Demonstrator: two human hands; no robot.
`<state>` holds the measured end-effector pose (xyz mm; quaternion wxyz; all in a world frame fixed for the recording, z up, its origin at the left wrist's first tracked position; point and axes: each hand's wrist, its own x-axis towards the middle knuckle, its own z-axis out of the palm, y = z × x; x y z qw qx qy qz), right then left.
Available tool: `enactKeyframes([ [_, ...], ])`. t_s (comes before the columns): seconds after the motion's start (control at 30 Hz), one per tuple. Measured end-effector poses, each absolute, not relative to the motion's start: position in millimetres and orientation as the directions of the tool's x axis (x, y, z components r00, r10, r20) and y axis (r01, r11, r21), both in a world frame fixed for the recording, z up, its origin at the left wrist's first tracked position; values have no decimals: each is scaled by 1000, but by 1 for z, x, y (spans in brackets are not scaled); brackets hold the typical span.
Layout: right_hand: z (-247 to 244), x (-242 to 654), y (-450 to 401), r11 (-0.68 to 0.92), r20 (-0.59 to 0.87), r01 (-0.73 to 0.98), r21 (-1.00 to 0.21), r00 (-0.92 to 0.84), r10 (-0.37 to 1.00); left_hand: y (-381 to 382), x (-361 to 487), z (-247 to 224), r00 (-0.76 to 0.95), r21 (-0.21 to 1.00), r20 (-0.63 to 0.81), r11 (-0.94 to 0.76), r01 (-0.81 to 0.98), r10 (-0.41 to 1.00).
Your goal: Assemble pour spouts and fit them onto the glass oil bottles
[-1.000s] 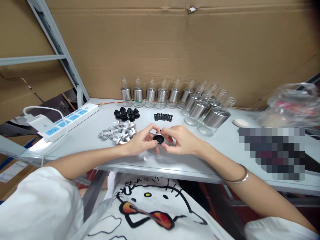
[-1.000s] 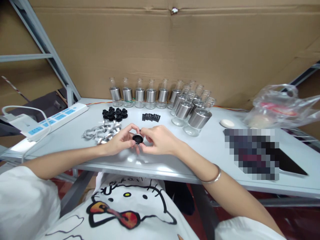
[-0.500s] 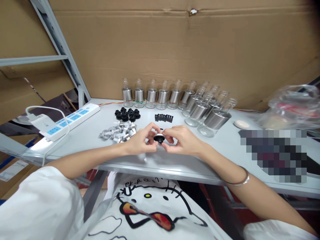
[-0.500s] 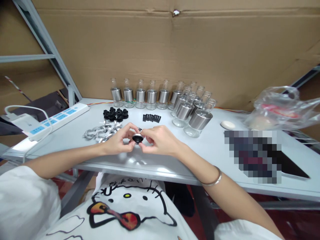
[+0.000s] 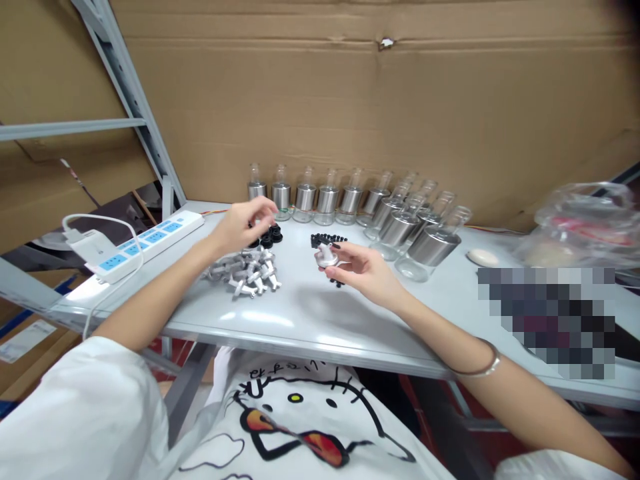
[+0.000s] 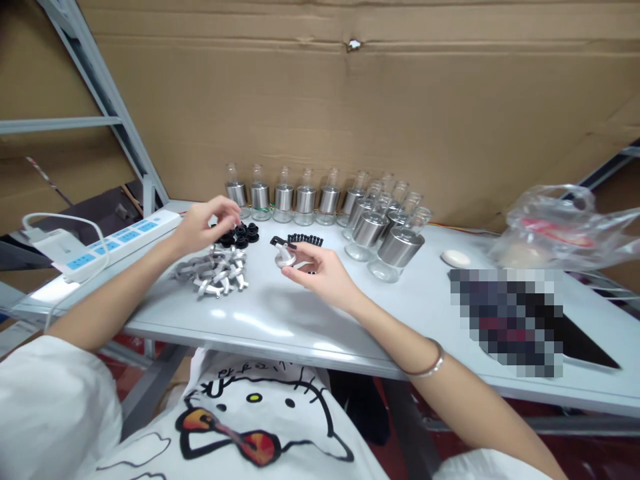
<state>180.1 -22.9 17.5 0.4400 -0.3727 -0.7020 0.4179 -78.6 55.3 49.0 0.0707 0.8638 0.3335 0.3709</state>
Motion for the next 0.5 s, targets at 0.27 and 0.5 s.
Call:
enactKeyframes([
  [0.27,18,184,-16,269,257,6,-963,-279,925,110,-116,25,559,144,441,-669,729,703],
  [0.5,23,184,-17,307,299,-8,-952,-246,922,64,-88,39,588,120,612,-797,592,529],
])
